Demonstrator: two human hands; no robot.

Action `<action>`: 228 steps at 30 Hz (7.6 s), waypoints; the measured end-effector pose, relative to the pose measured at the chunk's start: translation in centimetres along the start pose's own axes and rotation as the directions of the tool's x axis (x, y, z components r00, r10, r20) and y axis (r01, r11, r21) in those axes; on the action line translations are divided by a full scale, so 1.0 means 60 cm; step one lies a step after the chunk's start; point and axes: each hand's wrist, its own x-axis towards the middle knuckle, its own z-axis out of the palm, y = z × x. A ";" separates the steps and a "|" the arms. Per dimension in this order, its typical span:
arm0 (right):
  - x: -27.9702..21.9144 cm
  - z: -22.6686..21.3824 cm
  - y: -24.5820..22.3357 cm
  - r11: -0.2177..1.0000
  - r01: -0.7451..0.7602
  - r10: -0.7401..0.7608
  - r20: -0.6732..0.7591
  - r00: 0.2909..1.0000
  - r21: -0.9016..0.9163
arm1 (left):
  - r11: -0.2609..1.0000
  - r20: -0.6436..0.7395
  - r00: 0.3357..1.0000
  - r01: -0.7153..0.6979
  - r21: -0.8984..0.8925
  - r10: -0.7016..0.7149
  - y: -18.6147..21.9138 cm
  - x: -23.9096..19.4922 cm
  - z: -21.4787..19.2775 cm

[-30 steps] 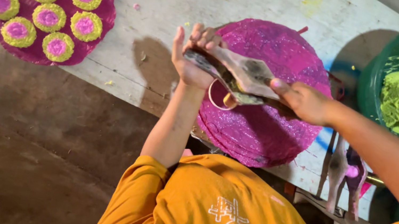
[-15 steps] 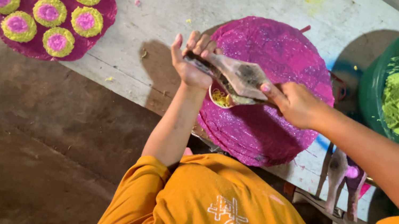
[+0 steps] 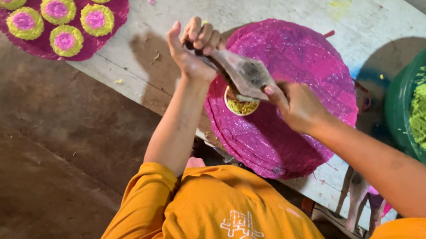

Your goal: The person decorates colorful donut-shaped items by hand and using a wooden tool to apply yellow and pink paste.

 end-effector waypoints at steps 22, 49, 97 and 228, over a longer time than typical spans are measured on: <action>0.005 -0.006 0.063 0.968 0.190 -0.123 -0.356 0.926 0.161 | -0.072 -0.167 0.986 0.168 0.983 0.026 -0.018 -0.114 -0.014; -0.322 0.077 0.006 0.982 0.190 -0.132 -0.715 0.687 0.001 | 0.183 0.244 0.091 -0.429 0.885 -0.966 -0.100 -0.048 0.229; -0.341 -0.294 0.798 0.737 -0.540 0.451 -0.299 0.841 -0.407 | 0.385 -0.260 0.857 0.446 0.808 -0.445 -0.706 -0.115 0.015; -0.225 -0.119 -0.051 0.114 0.261 -0.717 0.102 0.689 -0.959 | -0.702 0.139 0.912 -0.389 0.597 -0.387 -0.142 -0.177 0.246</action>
